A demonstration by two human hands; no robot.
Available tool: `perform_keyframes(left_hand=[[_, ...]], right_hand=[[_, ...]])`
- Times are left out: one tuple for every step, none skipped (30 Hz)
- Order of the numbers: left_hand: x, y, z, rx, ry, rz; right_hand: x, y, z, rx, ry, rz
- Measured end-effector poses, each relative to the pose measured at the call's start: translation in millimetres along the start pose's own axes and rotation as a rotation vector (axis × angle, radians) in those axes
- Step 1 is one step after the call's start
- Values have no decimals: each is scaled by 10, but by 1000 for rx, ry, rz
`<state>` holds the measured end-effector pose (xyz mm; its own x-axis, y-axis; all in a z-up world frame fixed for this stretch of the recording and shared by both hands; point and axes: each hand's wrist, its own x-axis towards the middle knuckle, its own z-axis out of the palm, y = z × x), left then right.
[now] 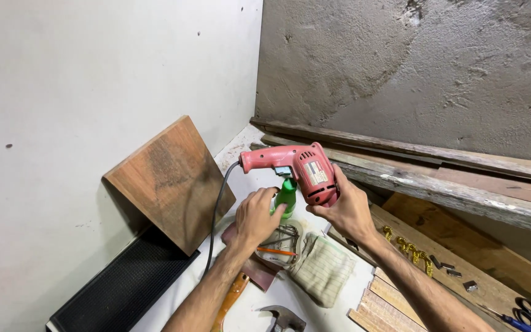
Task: Sanding small wooden strips and using a drill to make holes for woodworking.
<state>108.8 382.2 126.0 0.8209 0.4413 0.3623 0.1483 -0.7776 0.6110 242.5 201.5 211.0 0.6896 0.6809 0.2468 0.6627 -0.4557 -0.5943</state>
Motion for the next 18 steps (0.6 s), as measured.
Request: perform_keyframes(left_hand=[[-12,84,-107,2,5,4],[3,168,-222,-44,90,72],[15,253,-338,-89,174,141],[32,296,-424,-88,180,146],[48,338,-508,-48,240,211],[37,369,-601,-7,294,275],[51,419,-714,-6,294,278],[72,477,-817,61,355,314],[92,538,-920,128,416,349],[97,608,-1027,125,416,356],[101,678,-1135,213,470,362],[103,748,-1249,302,523,367],[105,724,-1263,299,523,375],[97,700,-1278,323,523,357],[84,677,-1289,347,524,340],[63,627,-1282,343,523,348],[40,578,-1267,240,362,270],[-9,544,-1228,139,198,186]], right_hand=[[-34,-39,-22,0,4,-5],[-45,-87,-54,-2,11,-27],[-57,-136,-87,-4,17,-49],[-75,-193,-139,-5,22,-55],[-94,-248,-189,6,28,-62],[-139,-314,-220,19,32,-64],[-165,-328,-228,20,36,-65],[-195,-333,-246,18,44,-81],[-226,-338,-265,15,53,-97],[-259,-326,-275,13,60,-96],[-295,-315,-287,1,62,-128],[-331,-308,-295,-10,64,-159],[-372,-301,-313,-12,71,-157],[-426,-293,-322,-18,66,-161],[-485,-282,-330,-24,61,-166],[-526,-279,-346,-26,69,-162],[-573,-269,-362,-32,67,-157],[-643,-238,-384,-37,60,-150]])
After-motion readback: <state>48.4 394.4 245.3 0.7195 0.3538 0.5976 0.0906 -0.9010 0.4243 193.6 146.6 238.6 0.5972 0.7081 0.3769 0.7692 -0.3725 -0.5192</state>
